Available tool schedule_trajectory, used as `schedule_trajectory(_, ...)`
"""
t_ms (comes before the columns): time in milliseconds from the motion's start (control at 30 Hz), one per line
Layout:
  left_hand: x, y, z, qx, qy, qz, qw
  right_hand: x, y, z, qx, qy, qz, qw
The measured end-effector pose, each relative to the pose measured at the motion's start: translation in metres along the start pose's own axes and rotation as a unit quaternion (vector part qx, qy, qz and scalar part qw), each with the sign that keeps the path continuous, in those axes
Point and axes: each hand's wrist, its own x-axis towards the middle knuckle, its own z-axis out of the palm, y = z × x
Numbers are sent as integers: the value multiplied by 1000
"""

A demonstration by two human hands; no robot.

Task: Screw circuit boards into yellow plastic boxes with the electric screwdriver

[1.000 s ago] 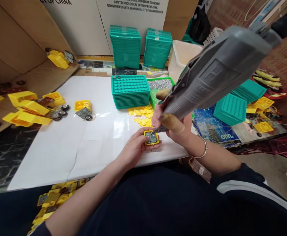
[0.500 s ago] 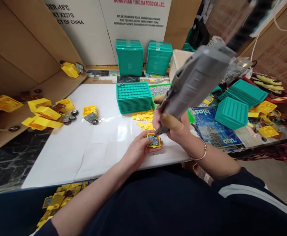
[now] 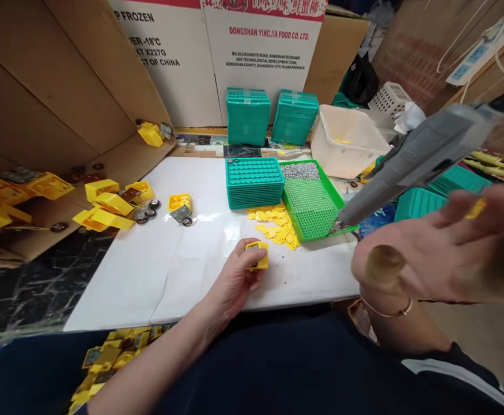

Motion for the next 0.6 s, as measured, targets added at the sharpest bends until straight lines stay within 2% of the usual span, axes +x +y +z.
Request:
schedule_trajectory(33,-1,1,-4,-4,-9,6,1000,3,-5,7,-56,-13,-92,994)
schedule_trajectory(67,-2,1,-6,-10,-22,11,1000,9,-7,18,-127,-36,-173,976)
schedule_trajectory(100,-2,2,-9,-12,-34,17,999,20,-6,32,-171,-71,-215,959)
schedule_trajectory(133,-3,3,-10,-10,-43,20,999,34,-2,48,-196,-116,-212,950)
schedule_trajectory(233,-4,4,-15,5,-66,7,998,87,28,96,-299,-251,-110,914)
schedule_trajectory(333,-5,4,-22,-16,-73,0,997,129,61,132,-361,-334,-82,867)
schedule_trajectory(467,-7,2,-30,-65,-67,6,996,149,81,154,-410,-396,-89,817)
schedule_trajectory(600,-8,2,-33,-87,-75,2,993,153,88,161,-442,-403,-72,798)
